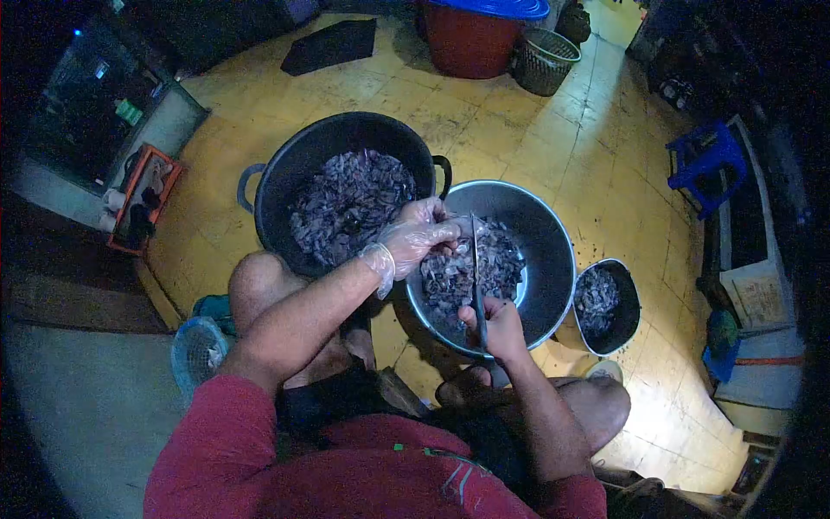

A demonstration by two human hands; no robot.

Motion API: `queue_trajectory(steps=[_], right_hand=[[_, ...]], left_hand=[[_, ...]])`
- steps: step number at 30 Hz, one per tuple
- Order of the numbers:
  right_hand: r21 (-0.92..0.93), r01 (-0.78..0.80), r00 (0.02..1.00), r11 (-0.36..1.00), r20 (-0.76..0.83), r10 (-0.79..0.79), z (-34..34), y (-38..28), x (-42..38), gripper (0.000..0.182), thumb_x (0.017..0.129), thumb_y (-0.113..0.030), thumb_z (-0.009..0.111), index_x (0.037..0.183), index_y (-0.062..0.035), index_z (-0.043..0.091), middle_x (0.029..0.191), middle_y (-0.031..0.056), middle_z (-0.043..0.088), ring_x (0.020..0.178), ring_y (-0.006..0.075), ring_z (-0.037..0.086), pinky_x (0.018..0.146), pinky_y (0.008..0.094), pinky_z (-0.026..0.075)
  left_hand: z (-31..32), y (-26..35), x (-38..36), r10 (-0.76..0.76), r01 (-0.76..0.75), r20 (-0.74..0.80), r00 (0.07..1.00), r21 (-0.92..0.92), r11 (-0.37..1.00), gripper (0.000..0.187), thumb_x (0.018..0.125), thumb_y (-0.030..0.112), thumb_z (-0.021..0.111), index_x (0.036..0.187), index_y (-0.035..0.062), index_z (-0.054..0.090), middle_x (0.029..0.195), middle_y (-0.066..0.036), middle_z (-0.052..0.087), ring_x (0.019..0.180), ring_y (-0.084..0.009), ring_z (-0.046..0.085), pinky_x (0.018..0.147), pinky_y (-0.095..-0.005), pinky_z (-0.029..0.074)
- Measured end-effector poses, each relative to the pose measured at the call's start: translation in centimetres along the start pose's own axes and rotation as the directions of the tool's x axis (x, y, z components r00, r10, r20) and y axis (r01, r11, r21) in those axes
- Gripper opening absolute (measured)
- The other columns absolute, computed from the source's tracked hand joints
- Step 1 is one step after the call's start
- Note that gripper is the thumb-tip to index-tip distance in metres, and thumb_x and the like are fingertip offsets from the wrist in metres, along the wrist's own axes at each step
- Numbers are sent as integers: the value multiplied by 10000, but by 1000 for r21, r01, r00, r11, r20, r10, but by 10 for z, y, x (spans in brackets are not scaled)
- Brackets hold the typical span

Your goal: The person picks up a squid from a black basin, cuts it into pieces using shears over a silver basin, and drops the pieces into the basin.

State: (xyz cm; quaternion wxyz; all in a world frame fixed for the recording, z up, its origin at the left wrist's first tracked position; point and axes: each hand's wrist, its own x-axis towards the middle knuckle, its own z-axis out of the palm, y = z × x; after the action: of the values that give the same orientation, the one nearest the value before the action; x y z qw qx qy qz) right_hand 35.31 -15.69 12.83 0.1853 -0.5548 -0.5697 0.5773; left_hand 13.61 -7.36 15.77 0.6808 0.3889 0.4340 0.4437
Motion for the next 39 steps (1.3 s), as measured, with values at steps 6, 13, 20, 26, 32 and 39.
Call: queue_trajectory(steps=[6,13,20,26,32,39], right_hand=[[100,93,995,991,-57,-87,6,9,2,520,776,-495,750,890,9,692,690,27,648,655,84,534,629,298,466],[-24,62,993,998,-95,-64,-3,19,9,511,797,-512,730,752,-18,606,601,12,567,522,93,525,488,265,415],[55,-11,1000,998,15,10,1,10,4,539,790,-496,727,966,12,686,784,96,682,712,134,595,697,321,484],[43,84,994,996,-70,-81,5,1,-1,502,798,-503,724,747,-17,611,636,6,573,574,94,510,533,263,404],[-157,58,996,986,-52,-66,0,21,9,504,771,-495,755,720,-12,620,594,-13,557,532,84,488,489,265,379],[11,50,996,999,-75,-49,2,15,5,503,750,-481,781,675,-14,611,566,-13,548,531,76,477,483,270,377]], left_hand=[[0,-17,2,-32,15,82,996,202,979,141,816,63,693,833,20,559,768,-70,624,620,-115,608,551,-244,514],[2,-14,0,-39,37,53,998,24,999,155,815,61,693,873,-9,567,770,-93,639,631,-136,619,554,-255,512],[1,-9,1,-55,53,-25,998,-80,995,199,808,65,725,912,22,562,803,-70,637,698,-142,628,616,-259,531],[3,-16,-1,-87,91,41,995,-103,991,166,808,51,719,899,25,583,796,-61,631,694,-139,626,618,-257,536],[-3,-12,1,-73,77,41,996,-83,994,160,803,65,718,888,23,589,771,-52,627,645,-125,609,579,-249,515],[4,-13,-4,-143,131,81,986,130,983,113,758,50,695,759,22,585,684,-57,610,579,-120,573,556,-265,483]])
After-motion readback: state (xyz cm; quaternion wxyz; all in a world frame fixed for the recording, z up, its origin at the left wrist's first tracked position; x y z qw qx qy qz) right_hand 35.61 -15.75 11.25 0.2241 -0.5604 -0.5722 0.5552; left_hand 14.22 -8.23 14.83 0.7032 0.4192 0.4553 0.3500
